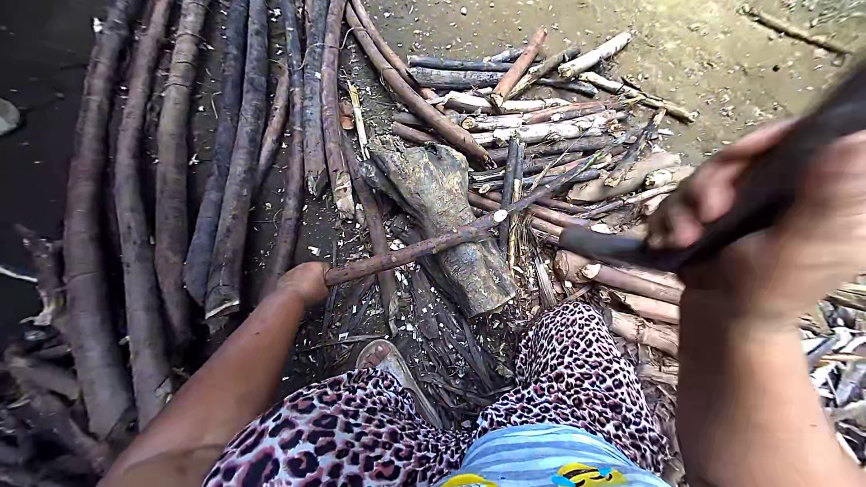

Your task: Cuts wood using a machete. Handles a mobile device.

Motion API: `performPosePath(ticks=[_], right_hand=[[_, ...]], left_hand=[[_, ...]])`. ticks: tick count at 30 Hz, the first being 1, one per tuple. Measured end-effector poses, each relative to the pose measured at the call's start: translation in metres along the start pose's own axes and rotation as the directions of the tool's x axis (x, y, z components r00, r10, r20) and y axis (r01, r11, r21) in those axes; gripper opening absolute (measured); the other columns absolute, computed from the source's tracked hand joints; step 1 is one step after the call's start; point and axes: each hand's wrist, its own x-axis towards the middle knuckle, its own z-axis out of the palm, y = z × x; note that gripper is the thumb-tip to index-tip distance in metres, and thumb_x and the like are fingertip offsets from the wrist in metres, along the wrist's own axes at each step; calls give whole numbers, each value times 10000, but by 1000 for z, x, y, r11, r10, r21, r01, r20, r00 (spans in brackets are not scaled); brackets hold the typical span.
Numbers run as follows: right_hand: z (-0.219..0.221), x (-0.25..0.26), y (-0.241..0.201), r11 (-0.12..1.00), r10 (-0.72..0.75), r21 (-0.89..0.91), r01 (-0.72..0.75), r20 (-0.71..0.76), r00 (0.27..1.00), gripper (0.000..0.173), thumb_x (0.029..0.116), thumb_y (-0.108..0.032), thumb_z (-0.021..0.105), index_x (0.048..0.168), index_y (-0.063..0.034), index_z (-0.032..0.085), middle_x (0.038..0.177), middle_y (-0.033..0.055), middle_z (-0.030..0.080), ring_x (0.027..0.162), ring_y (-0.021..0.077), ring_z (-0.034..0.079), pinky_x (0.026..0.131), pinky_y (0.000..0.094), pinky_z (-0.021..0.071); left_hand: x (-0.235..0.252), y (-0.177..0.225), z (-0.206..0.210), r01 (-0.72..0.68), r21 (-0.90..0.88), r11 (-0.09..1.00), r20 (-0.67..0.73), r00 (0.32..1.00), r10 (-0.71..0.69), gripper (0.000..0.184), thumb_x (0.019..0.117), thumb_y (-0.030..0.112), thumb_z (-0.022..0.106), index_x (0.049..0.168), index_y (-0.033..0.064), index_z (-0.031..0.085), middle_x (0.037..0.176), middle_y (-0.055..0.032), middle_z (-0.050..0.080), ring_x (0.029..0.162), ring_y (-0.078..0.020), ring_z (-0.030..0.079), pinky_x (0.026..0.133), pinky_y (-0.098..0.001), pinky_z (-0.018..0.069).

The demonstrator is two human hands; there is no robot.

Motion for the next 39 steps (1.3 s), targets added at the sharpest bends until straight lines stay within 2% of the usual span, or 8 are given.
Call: performPosePath(ticks=[3,6,11,19,25,31,36,39], right_hand=[[9,36,3,971,-225,49,235,-164,961,389,1098,-236,162,918,-105,482,572,-19,493,422,143,524,409,321,535],[35,-53,70,978,117,-153,-143,-167,979,428,1132,-370,192,945,-109,476,554,-51,509,424,100,530,423,298,523],[41,-179,173,174,969,-575,-799,-46,243,359,1123,-322,419,1141,5,566,725,70,523,526,169,541,549,351,520],[23,-131,121,35,992,-138,-990,125,18,376,1141,-346,338,935,-78,501,550,-38,406,379,68,416,370,227,436],[17,-142,137,329,906,-638,-697,4,424,317,1081,-269,510,1201,11,595,788,68,572,595,148,573,606,341,531],[34,-79,61,851,361,-467,-241,186,914,195,1049,-186,548,1069,-4,618,680,-37,580,528,19,556,515,212,523],[77,11,14,885,-385,-262,385,54,921,101,1044,-129,485,996,-41,495,681,-44,547,537,78,574,470,316,560],[76,-17,53,883,-292,-387,266,-9,956,167,1049,-160,457,994,-7,497,636,-10,526,487,110,548,444,340,535]], left_hand=[[10,-4,6,0,4,1000,39,999,0,181,904,95,753,1054,9,698,1097,-259,709,1103,-462,668,930,-697,499],[18,-9,13,-9,2,1000,31,999,9,156,893,95,763,1017,20,706,1055,-257,713,1059,-460,679,901,-702,509],[7,10,6,-23,-17,1000,49,998,24,230,908,120,776,1085,-6,699,1090,-276,701,1091,-474,666,923,-698,500],[-12,15,-6,26,22,999,-242,970,-20,228,906,63,755,1115,1,689,1102,-303,705,1084,-532,661,919,-724,483],[9,33,3,-52,-13,999,100,994,53,194,896,57,761,1039,-50,687,1094,-293,692,1090,-483,664,920,-697,499],[17,27,10,-57,32,998,153,987,51,252,887,74,778,1084,-48,679,1093,-275,698,1089,-464,671,933,-666,513],[15,29,8,-15,27,1000,147,989,11,255,880,73,781,1085,-44,684,1110,-285,695,1105,-462,671,936,-671,516],[12,26,6,2,19,1000,106,994,-4,224,875,67,781,1067,-16,702,1095,-272,706,1092,-466,675,918,-688,514]])
